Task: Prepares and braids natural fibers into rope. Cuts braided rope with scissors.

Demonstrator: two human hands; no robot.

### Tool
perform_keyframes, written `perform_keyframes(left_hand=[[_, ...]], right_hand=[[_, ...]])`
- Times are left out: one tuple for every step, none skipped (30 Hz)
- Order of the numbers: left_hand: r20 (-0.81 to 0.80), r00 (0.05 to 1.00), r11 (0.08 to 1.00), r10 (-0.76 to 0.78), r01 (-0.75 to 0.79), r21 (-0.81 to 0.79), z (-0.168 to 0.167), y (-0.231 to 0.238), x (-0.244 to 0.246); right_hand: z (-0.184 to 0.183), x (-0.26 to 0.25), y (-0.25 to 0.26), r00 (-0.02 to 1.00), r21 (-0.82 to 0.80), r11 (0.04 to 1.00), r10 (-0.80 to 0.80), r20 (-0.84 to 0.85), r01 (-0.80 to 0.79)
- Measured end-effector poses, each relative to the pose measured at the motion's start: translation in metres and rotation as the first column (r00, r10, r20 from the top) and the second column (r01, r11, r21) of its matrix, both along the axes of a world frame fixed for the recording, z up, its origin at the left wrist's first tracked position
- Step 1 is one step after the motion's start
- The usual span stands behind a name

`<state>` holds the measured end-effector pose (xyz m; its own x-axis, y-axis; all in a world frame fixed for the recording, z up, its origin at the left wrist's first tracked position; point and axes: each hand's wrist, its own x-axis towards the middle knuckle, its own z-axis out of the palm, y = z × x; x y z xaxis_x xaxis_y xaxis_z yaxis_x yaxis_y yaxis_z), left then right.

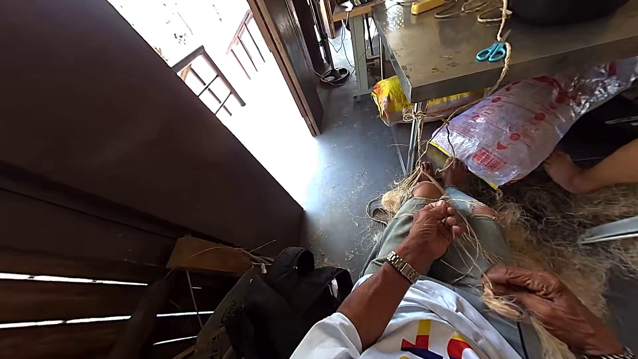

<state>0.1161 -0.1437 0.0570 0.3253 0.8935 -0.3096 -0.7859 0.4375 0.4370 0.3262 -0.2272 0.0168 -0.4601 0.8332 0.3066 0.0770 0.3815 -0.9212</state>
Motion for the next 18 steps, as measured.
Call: perform_keyframes(left_hand=[[0.001,1.000,1.000,0.001,-0.001,-0.002,0.000,0.001,0.000],[-0.003,1.000,1.000,0.004,-0.004,0.004,0.000,0.002,-0.001],[-0.018,1.000,1.000,0.007,-0.007,0.019,0.002,0.003,-0.003],[-0.044,0.999,0.999,0.012,-0.010,0.040,0.004,0.004,-0.007],[-0.073,0.997,0.998,0.019,-0.015,0.058,0.006,0.005,-0.010],[-0.095,0.995,0.997,0.031,-0.024,0.067,0.008,0.005,-0.012],[-0.105,0.994,0.996,0.037,-0.029,0.080,0.007,0.005,-0.013],[-0.105,0.994,0.994,0.034,-0.024,0.102,0.006,0.004,-0.013],[-0.121,0.992,0.992,0.031,-0.016,0.124,0.004,0.003,-0.013],[-0.133,0.991,0.989,0.032,-0.013,0.145,0.004,0.003,-0.012],[-0.116,0.993,0.987,0.034,-0.015,0.159,0.003,0.002,-0.011],[-0.096,0.995,0.984,0.025,-0.007,0.179,0.003,0.001,-0.010],[-0.075,0.997,0.982,0.019,-0.005,0.191,0.003,-0.001,-0.008],[-0.070,0.997,0.980,0.022,-0.007,0.197,0.003,-0.004,-0.006],[-0.071,0.997,0.979,0.023,-0.008,0.203,0.004,-0.007,-0.003],[-0.064,0.998,0.976,0.015,0.000,0.220,0.003,-0.011,-0.001],[-0.058,0.998,0.970,-0.001,0.015,0.242,0.002,-0.016,0.001],[-0.066,0.998,0.964,-0.015,0.032,0.265,0.001,-0.020,0.004]], right_hand=[[0.001,-0.004,0.000,0.999,0.004,1.000,-0.001,-0.038,0.001],[0.002,-0.009,0.001,0.997,-0.008,1.000,-0.012,-0.082,0.012],[0.004,-0.016,0.002,0.991,-0.041,0.999,-0.038,-0.132,0.033],[0.007,-0.023,0.002,0.978,-0.104,0.993,-0.080,-0.193,0.060],[0.012,-0.030,0.000,0.954,-0.196,0.977,-0.134,-0.269,0.082],[0.018,-0.037,-0.004,0.917,-0.298,0.949,-0.208,-0.340,0.104],[0.023,-0.042,-0.006,0.878,-0.371,0.921,-0.271,-0.394,0.118],[0.026,-0.046,-0.005,0.835,-0.413,0.903,-0.316,-0.450,0.119],[0.027,-0.049,-0.003,0.785,-0.441,0.888,-0.366,-0.500,0.133],[0.026,-0.051,-0.002,0.732,-0.473,0.866,-0.427,-0.531,0.162],[0.024,-0.050,-0.001,0.691,-0.511,0.835,-0.491,-0.530,0.202],[0.023,-0.049,0.000,0.665,-0.544,0.803,-0.546,-0.509,0.243],[0.022,-0.046,0.001,0.646,-0.564,0.777,-0.587,-0.488,0.279],[0.020,-0.044,0.002,0.631,-0.574,0.760,-0.613,-0.476,0.305],[0.019,-0.042,0.003,0.614,-0.578,0.749,-0.631,-0.473,0.324],[0.017,-0.040,0.003,0.602,-0.573,0.745,-0.642,-0.475,0.343],[0.014,-0.038,0.004,0.588,-0.556,0.746,-0.649,-0.482,0.368],[0.012,-0.037,0.005,0.568,-0.542,0.739,-0.665,-0.485,0.401]])
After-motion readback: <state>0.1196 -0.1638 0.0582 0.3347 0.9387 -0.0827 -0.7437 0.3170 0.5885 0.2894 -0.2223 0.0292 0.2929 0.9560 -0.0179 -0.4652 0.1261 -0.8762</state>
